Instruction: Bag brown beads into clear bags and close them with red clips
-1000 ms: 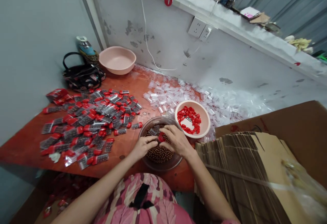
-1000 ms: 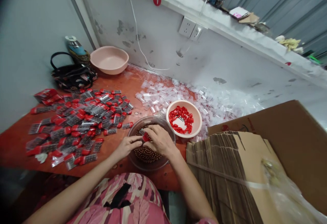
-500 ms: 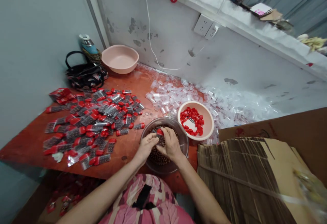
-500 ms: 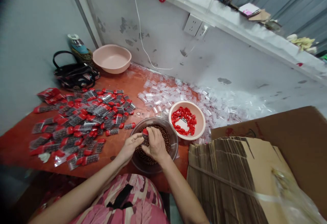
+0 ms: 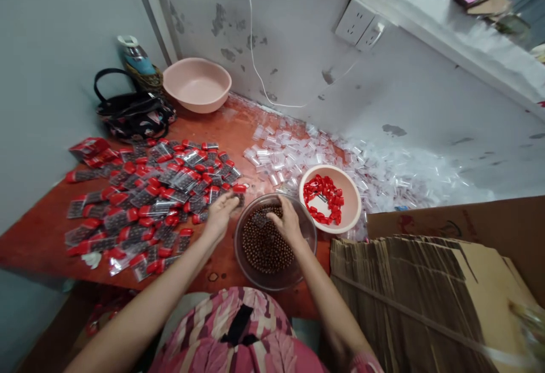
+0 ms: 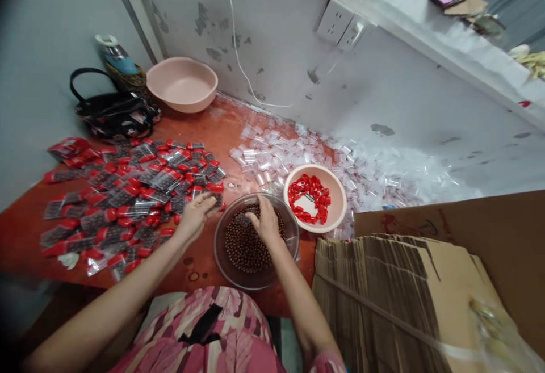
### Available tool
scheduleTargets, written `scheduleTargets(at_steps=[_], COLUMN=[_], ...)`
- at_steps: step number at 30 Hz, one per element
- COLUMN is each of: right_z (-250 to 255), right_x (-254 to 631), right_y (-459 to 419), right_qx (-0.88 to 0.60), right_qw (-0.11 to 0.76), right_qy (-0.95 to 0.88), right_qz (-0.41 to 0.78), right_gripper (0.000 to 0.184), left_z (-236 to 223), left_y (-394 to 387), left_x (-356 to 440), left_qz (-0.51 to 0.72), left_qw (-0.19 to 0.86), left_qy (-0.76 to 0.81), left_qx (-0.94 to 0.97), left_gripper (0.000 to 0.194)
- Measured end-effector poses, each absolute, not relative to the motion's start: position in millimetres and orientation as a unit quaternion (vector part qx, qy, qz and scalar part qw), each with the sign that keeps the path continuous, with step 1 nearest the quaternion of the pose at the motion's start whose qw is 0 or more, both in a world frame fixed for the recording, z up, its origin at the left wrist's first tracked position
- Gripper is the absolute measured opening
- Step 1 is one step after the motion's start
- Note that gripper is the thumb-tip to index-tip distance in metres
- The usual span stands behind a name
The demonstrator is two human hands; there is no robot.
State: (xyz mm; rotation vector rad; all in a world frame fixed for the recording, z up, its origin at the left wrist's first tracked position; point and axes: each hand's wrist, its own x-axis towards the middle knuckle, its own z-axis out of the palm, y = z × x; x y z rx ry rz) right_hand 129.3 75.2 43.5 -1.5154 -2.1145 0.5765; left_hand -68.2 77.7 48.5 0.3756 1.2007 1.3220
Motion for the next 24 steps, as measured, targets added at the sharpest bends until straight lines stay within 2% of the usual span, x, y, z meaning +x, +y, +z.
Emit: scheduleTargets(at_steps=[2,4,7,10,13,17,20,24], right_z=[31,16,-6,-27,-44,-60,-62,-43], right_x=[134,131,118,106,102,104,106,109], right_y=[80,78,69,62,61,67,69,62], right_qx=[-0.573,-0.579,-0.601,-0.630,-0.664,-0.652,-0.622,-0.566], right_qw=[0.187,0.105,-0.007,-0.051,0.021,0.171,0.210,0.259], right_qy=[-0.765,-0.772,-0.766,-0.742,-0.688,-0.614,-0.599,-0.577], right_qz=[0.229,0.240,0.228,0.223,0.294,0.411,0.459,0.528], right_gripper=[0.036,0.025,0.027,0.041,0.043,0.029,0.021,0.029], left_z=[43,35,20,13,15,18,14,12], left_y=[101,120,137,133,112,74,50,31], left_x=[-94,-121,-151,-160,-147,-112,-90,-69], left_qz=[0.604,0.642,0.674,0.680,0.646,0.548,0.498,0.435], left_qw=[0.567,0.502,0.384,0.322,0.347,0.469,0.518,0.541], left_qy=[0.537,0.558,0.603,0.624,0.625,0.596,0.573,0.550], left_qx=[0.156,0.157,0.188,0.212,0.267,0.354,0.394,0.465], left_gripper=[0.032,0.027,0.027,0.034,0.036,0.038,0.039,0.040])
